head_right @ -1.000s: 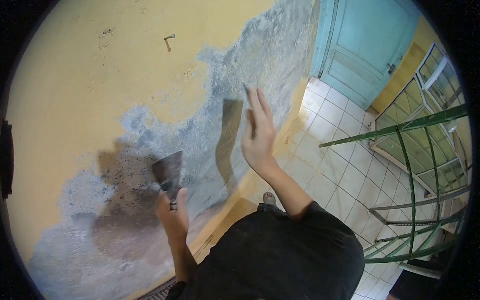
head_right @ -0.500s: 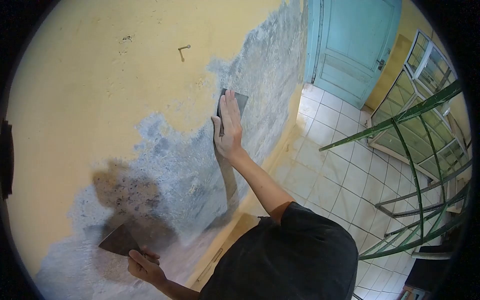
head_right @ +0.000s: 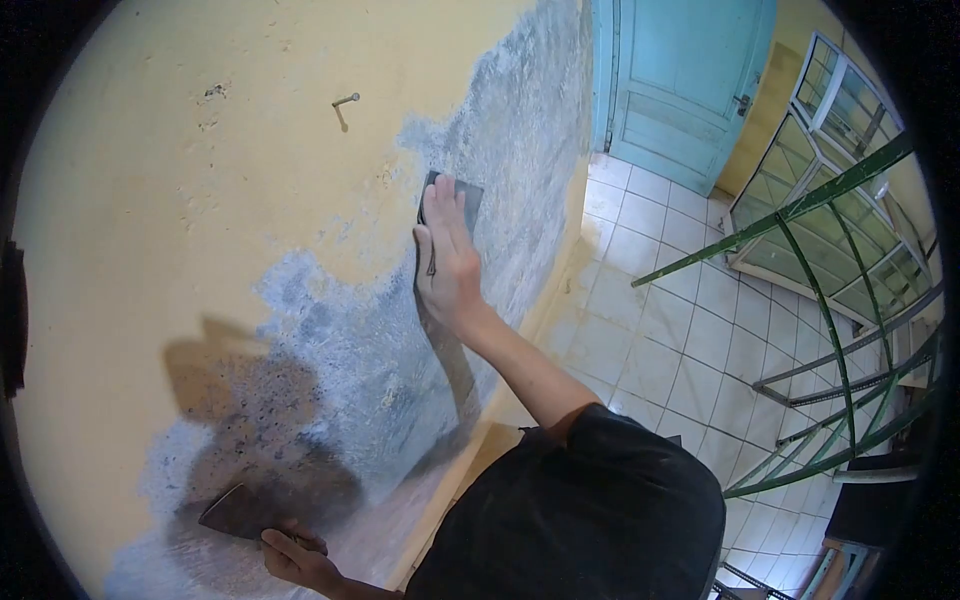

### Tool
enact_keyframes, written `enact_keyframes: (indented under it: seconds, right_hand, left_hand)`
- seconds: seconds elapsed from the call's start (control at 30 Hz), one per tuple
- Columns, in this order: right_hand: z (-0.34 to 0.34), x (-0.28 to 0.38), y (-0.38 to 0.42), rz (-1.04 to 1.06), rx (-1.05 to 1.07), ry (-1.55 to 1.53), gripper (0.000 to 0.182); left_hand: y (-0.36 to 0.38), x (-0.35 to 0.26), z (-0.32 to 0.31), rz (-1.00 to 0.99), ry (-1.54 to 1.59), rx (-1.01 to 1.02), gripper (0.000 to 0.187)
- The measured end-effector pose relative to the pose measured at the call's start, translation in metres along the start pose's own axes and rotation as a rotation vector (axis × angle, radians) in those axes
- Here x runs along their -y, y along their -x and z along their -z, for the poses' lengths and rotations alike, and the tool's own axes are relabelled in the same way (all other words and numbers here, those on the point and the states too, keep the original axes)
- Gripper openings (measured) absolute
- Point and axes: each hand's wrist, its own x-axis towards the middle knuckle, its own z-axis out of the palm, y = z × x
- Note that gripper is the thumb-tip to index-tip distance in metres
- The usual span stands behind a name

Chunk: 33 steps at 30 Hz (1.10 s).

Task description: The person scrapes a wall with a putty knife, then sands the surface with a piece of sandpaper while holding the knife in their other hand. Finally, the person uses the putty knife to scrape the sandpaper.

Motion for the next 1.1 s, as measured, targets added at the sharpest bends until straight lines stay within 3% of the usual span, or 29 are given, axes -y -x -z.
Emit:
enact_keyframes:
  seconds: [0.07, 0.2, 0.33, 0.57, 0.7, 0.83, 0.93, 1.1]
  right_hand:
    - [0.004, 0.025, 0.020, -0.066, 0.005, -0.047, 0.054]
    - [0.009, 0.031, 0.048, 0.104, 0.156, -0.093, 0.050]
    - [0.002, 0.007, -0.002, -0.113, 0.023, 0.048, 0.049]
    - [0.011, 0.029, 0.041, 0.097, 0.126, -0.002, 0.051]
    - [0.003, 0.017, -0.003, -0.125, 0.045, 0.027, 0.050]
    - [0.015, 0.065, 0.048, -0.011, 0.159, -0.080, 0.050]
    - [0.011, 0.042, 0.036, 0.062, 0.121, 0.001, 0.050]
    - [0.004, 0.043, 0.004, -0.123, 0.038, 0.032, 0.046]
  left_hand:
    - [0.001, 0.015, 0.004, -0.076, 0.002, 0.049, 0.059]
    - [-0.003, -0.010, -0.007, -0.003, 0.166, -0.011, 0.062]
    - [-0.004, -0.014, -0.005, -0.082, 0.093, -0.008, 0.065]
    - [-0.004, -0.008, -0.005, -0.079, 0.101, -0.005, 0.063]
    - [-0.005, -0.012, -0.003, -0.124, 0.046, -0.018, 0.063]
    - [-0.003, -0.006, -0.002, -0.020, 0.103, 0.000, 0.062]
    - [-0.004, -0.012, -0.002, -0.043, 0.095, 0.020, 0.062]
    - [-0.003, -0.011, 0.002, -0.051, 0.087, 0.046, 0.065]
